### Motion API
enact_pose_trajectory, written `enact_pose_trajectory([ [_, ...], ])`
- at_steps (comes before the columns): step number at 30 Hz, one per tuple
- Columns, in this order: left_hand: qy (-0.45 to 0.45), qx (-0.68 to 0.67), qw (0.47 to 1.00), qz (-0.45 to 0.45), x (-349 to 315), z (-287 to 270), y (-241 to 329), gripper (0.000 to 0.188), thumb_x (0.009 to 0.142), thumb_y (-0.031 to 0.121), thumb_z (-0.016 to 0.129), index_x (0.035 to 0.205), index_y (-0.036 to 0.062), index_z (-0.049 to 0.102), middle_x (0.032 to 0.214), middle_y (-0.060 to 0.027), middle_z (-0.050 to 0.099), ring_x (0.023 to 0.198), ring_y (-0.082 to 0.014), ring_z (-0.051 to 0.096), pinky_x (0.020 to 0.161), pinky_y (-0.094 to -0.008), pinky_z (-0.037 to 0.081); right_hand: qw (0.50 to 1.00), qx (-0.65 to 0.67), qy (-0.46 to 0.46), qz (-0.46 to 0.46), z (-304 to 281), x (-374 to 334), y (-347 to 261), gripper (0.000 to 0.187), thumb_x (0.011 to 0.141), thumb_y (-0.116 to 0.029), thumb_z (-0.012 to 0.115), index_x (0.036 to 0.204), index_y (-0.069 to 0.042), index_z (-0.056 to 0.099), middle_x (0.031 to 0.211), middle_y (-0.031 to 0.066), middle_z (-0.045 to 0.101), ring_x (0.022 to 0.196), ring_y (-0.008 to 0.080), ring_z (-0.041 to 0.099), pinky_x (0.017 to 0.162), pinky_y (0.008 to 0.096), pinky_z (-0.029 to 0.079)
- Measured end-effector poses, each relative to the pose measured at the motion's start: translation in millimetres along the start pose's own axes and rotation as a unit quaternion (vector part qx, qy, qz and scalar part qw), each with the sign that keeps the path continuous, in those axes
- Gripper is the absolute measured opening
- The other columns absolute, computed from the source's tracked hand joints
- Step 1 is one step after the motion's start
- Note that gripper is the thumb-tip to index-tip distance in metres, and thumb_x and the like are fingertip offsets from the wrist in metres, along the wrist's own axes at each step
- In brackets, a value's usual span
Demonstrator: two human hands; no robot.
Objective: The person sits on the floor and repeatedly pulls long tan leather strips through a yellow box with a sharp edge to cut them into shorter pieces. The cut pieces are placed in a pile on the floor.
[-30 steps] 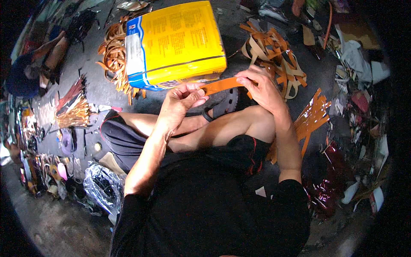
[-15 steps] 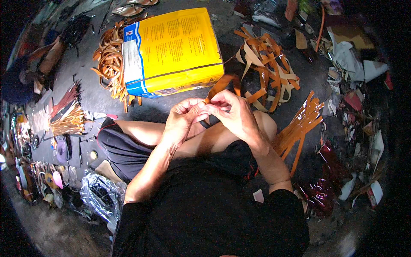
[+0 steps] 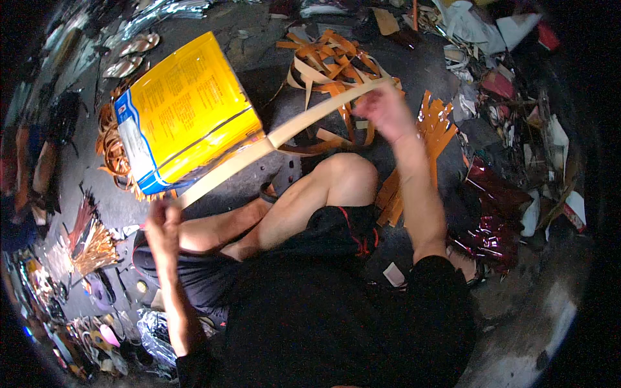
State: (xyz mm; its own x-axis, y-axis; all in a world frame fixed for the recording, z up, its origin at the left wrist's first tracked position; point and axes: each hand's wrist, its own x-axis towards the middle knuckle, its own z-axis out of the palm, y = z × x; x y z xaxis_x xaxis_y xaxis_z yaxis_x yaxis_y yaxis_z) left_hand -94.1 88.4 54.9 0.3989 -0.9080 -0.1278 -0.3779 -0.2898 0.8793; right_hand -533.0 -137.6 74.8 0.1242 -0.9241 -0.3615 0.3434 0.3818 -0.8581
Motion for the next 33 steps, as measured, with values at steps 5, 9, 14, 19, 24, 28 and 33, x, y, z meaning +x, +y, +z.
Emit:
enact_pose_trajectory([
  [5, 0.110, 0.200, 0.970, -0.087, 0.2, -105.5, -106.6, 0.022, 0.085, 0.021, 0.058, 0.086, -0.0014, 0.058, 0.071, -0.0121, 0.063, 0.064, -0.0193, 0.059, 0.062, -0.0338, 0.048, 0.948, 0.148, 0.258, -0.112, -282.6, 69.2, -77.3, 0.020, 0.080, -0.012, 0.050, 0.091, 0.004, 0.054, 0.097, 0.0196, 0.061, 0.097, 0.0334, 0.060, 0.094, 0.0511, 0.049],
  [9, 0.167, 0.331, 0.928, -0.028, 20.1, -97.1, -74.1, 0.025, 0.083, 0.024, 0.057, 0.085, -0.0017, 0.055, 0.074, -0.0194, 0.062, 0.066, -0.0298, 0.062, 0.065, -0.0408, 0.048, 0.917, 0.187, 0.307, -0.170, -297.2, 71.8, -106.7, 0.025, 0.083, -0.010, 0.046, 0.100, 0.008, 0.049, 0.108, 0.0240, 0.056, 0.102, 0.0384, 0.058, 0.096, 0.0553, 0.047],
  [14, 0.202, 0.306, 0.928, -0.068, 18.3, -167.1, -102.9, 0.027, 0.086, 0.025, 0.056, 0.086, -0.0011, 0.052, 0.072, -0.0145, 0.061, 0.066, -0.0249, 0.061, 0.064, -0.0379, 0.048, 0.920, 0.101, 0.309, -0.217, -268.3, 65.1, -138.3, 0.034, 0.091, -0.018, 0.042, 0.111, 0.009, 0.042, 0.118, 0.0295, 0.050, 0.106, 0.0414, 0.056, 0.096, 0.0542, 0.048],
  [19, 0.058, 0.069, 0.996, 0.024, 7.0, -86.3, 42.7, 0.008, 0.091, 0.009, 0.051, 0.087, 0.0014, 0.049, 0.075, -0.0036, 0.052, 0.068, -0.0108, 0.048, 0.064, -0.0253, 0.042, 0.973, -0.180, 0.084, -0.118, -164.8, 45.1, -142.2, 0.038, 0.093, -0.028, 0.048, 0.112, 0.005, 0.052, 0.103, 0.0191, 0.062, 0.093, 0.0288, 0.065, 0.088, 0.0393, 0.053],
  [24, -0.172, -0.031, 0.981, 0.084, 6.7, 12.7, 175.9, 0.004, 0.088, 0.007, 0.053, 0.088, 0.0029, 0.052, 0.077, -0.0016, 0.057, 0.074, -0.0085, 0.055, 0.067, -0.0227, 0.043, 0.777, -0.614, -0.038, -0.133, -48.0, 43.2, -109.3, 0.038, 0.093, -0.036, 0.053, 0.114, -0.005, 0.059, 0.104, 0.0108, 0.065, 0.087, 0.0248, 0.065, 0.080, 0.0360, 0.054],
  [28, -0.179, 0.013, 0.935, 0.306, 12.6, 86.3, 255.4, 0.004, 0.085, 0.003, 0.057, 0.084, 0.0006, 0.055, 0.068, -0.0047, 0.057, 0.060, -0.0122, 0.055, 0.059, -0.0272, 0.046, 0.805, -0.460, -0.215, -0.307, 52.8, -1.7, -69.6, 0.055, 0.094, -0.051, 0.046, 0.126, -0.007, 0.055, 0.118, 0.0108, 0.061, 0.115, 0.0186, 0.055, 0.097, 0.0367, 0.044],
  [33, -0.116, -0.043, 0.897, 0.425, 100.4, 119.6, 293.9, 0.024, 0.095, 0.017, 0.052, 0.109, -0.0008, 0.060, 0.102, -0.0090, 0.065, 0.090, -0.0169, 0.061, 0.083, -0.0290, 0.048, 0.839, -0.389, -0.275, -0.263, 84.8, -75.5, -52.0, 0.031, 0.092, -0.028, 0.059, 0.109, -0.002, 0.060, 0.094, 0.0077, 0.068, 0.095, 0.0163, 0.063, 0.086, 0.0322, 0.050],
])
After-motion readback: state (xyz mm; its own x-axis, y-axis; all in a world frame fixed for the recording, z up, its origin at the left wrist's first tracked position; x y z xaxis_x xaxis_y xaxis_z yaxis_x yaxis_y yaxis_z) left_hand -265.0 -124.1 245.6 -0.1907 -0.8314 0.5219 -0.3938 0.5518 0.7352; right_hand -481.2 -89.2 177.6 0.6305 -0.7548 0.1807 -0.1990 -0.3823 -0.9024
